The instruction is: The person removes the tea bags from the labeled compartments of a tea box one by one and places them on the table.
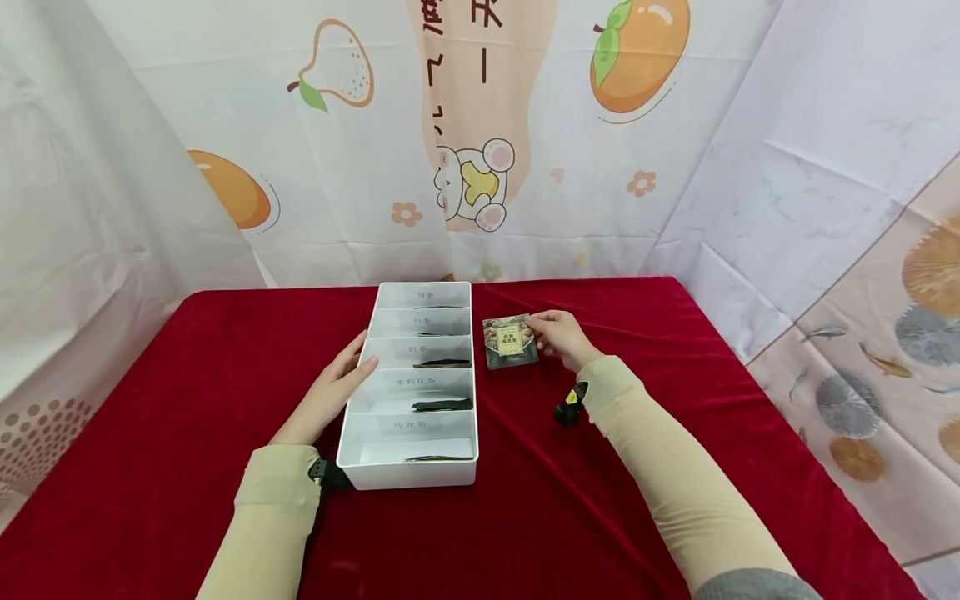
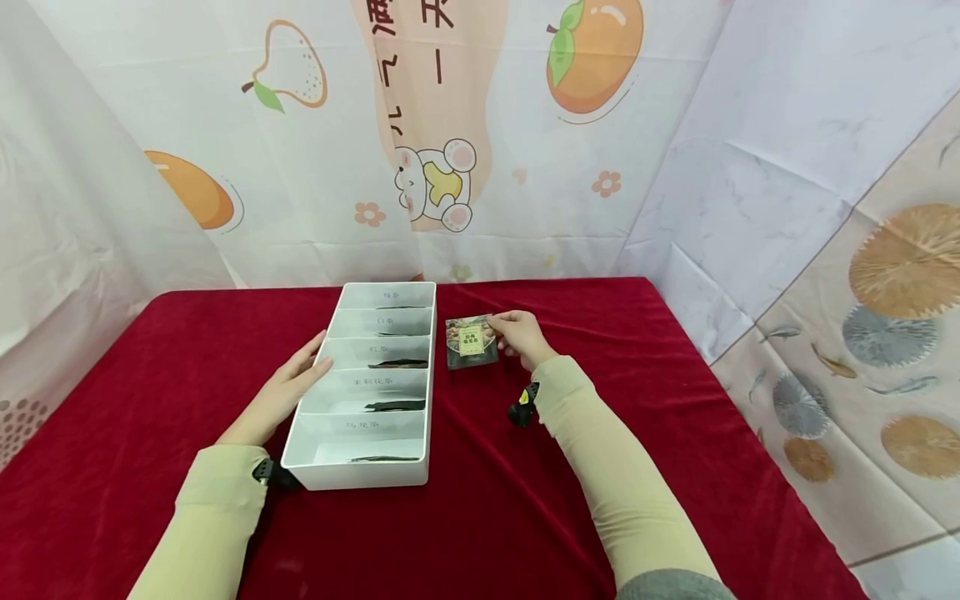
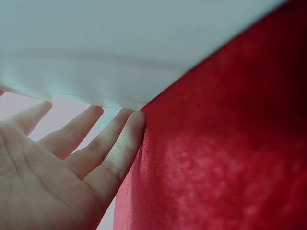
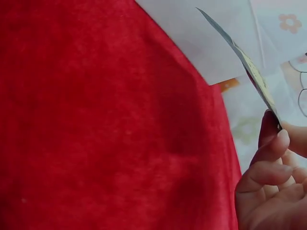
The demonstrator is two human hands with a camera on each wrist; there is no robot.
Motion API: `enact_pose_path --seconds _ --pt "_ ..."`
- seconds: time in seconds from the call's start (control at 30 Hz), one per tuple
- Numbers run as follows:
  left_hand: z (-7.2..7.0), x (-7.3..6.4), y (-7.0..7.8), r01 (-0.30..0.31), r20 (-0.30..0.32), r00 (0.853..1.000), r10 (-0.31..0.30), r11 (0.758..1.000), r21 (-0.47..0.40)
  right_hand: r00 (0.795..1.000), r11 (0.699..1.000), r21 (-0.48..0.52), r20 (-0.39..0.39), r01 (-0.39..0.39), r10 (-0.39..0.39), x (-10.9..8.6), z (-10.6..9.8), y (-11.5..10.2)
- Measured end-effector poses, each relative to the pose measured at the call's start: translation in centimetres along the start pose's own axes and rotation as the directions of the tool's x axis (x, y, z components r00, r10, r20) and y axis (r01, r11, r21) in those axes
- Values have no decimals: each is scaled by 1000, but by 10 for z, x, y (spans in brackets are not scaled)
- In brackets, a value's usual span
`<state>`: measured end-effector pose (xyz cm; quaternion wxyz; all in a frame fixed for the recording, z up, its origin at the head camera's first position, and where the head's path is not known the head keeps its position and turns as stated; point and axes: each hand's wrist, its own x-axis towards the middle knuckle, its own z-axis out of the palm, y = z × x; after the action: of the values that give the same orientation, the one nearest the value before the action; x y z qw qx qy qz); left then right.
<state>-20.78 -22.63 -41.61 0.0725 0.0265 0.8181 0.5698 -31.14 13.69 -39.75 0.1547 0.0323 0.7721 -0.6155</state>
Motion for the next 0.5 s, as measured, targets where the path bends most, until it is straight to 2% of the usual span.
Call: enact_pose_path --seconds 0.33,0.5 --pt "2 1 -2 15 3 1000 -15 1000 1 998 995 77 15 -59 58 4 1 32" --pt "1 1 -2 2 -2 1000 -2 1000 -10 1000 999 48 18 -10 9 7 1 37"
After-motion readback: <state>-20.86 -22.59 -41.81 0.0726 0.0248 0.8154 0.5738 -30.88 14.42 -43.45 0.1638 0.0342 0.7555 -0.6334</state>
